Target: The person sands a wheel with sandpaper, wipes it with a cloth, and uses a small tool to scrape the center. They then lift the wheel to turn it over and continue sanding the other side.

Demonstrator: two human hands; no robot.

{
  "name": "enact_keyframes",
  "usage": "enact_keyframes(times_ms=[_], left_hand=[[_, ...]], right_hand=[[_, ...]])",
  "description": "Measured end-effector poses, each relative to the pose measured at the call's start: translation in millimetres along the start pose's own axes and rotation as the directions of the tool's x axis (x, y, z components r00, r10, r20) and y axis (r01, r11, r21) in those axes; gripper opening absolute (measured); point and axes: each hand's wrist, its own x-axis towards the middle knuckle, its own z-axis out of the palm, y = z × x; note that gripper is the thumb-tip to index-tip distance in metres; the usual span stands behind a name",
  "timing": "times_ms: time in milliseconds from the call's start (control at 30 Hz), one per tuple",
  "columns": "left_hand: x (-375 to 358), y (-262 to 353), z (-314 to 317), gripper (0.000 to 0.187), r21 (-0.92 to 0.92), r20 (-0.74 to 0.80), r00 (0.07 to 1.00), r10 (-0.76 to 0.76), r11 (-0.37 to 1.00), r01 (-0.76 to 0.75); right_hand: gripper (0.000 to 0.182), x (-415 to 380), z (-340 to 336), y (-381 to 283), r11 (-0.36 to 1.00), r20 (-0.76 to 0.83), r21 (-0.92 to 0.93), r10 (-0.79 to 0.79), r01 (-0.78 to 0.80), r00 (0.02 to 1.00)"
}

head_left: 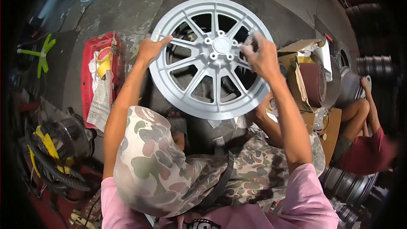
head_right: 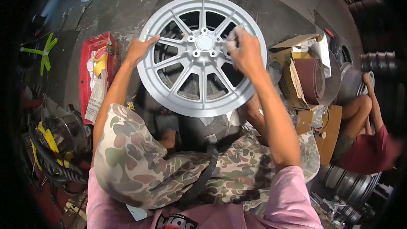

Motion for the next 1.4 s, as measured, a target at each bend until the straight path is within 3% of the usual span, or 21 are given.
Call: enact_keyframes(times_ms=[33,167,233,267,467,500,567,633,667,733,767,800,833,900,967,1033,1100,1167,1267,1367,1400], left_hand=[[-2,2,3,0.077,-0.003,0.014,1.000,0.009,1.000,-0.009],[6,-8,2,0.095,0.022,-0.025,0.998,0.063,0.998,-0.063],[6,-12,5,0.094,-0.073,-0.183,0.972,0.147,0.984,-0.162],[9,-19,5,0.094,-0.062,-0.156,0.974,0.166,0.982,-0.177],[-18,-51,-4,0.068,-0.420,-0.147,0.978,0.148,0.886,-0.197],[-24,-60,-9,0.065,-0.348,-0.128,0.982,0.137,0.921,-0.173],[-36,-82,-18,0.062,-0.258,-0.087,0.987,0.132,0.954,-0.151],[-69,-76,-26,0.061,-0.234,-0.056,0.986,0.155,0.958,-0.164],[-105,-50,-27,0.052,-0.079,-0.124,0.986,0.109,0.990,-0.119],[-125,-39,-31,0.046,0.086,-0.204,0.975,0.084,0.994,-0.067],[-120,-51,-31,0.049,0.382,-0.277,0.865,0.419,0.874,-0.301],[-121,-52,-32,0.053,0.652,-0.233,0.665,0.709,0.621,-0.435],[-118,-52,-31,0.053,0.661,-0.227,0.664,0.712,0.613,-0.432],[-131,-21,-16,0.039,0.443,-0.110,0.446,0.888,0.445,-0.778],[-175,16,0,0.025,0.341,0.099,0.570,0.816,0.510,-0.790],[-184,7,23,0.016,0.306,0.180,0.412,0.893,0.348,-0.886],[-199,5,38,0.014,0.335,0.167,0.436,0.884,0.365,-0.868],[-204,4,46,0.012,0.373,0.143,0.457,0.878,0.380,-0.846],[-200,-7,46,0.012,0.416,0.084,0.369,0.926,0.304,-0.857],[-202,-12,41,0.010,0.384,0.117,0.404,0.907,0.334,-0.861],[-201,-14,37,0.010,0.393,0.113,0.393,0.913,0.322,-0.861]], right_hand=[[0.019,-2,-18,5,0.996,0.017,0.009,0.094,-0.094,0.995],[0.025,-33,-67,35,0.990,-0.013,-0.003,0.138,-0.138,0.990],[0.027,-62,-76,55,0.983,0.061,0.064,0.170,-0.174,0.984],[0.028,-80,-80,64,0.976,0.117,0.056,0.205,-0.212,0.972],[0.028,-219,-50,118,0.840,0.409,0.130,0.439,-0.528,0.800],[0.028,-241,-35,130,0.793,0.488,0.135,0.468,-0.593,0.737],[0.033,-258,-21,112,0.867,0.635,-0.067,0.419,-0.494,0.649],[0.039,-286,25,128,0.908,0.659,-0.147,0.386,-0.393,0.645],[0.046,-297,52,139,0.936,0.695,-0.233,0.350,-0.264,0.628],[0.044,-309,93,149,0.941,0.661,-0.203,0.336,-0.271,0.671],[0.043,-309,108,149,0.946,0.630,-0.184,0.322,-0.268,0.707],[0.043,-304,115,139,0.947,0.630,-0.172,0.317,-0.272,0.709],[0.037,-296,123,128,0.915,0.576,-0.196,0.399,-0.354,0.713],[0.032,-292,143,120,0.880,0.524,-0.200,0.467,-0.430,0.713],[0.024,-299,169,116,0.856,0.394,-0.511,0.150,0.081,0.907],[0.023,-307,162,86,0.811,0.394,-0.564,0.098,0.157,0.914],[0.024,-314,159,73,0.781,0.613,-0.507,0.030,0.364,0.790],[0.023,-327,168,77,0.758,0.589,-0.535,0.018,0.373,0.808],[0.022,-340,179,81,0.784,0.645,-0.480,0.010,0.394,0.764],[0.023,-342,190,98,0.860,0.727,-0.378,0.047,0.342,0.685],[0.022,-337,189,100,0.924,0.776,-0.308,0.106,0.227,0.621]])
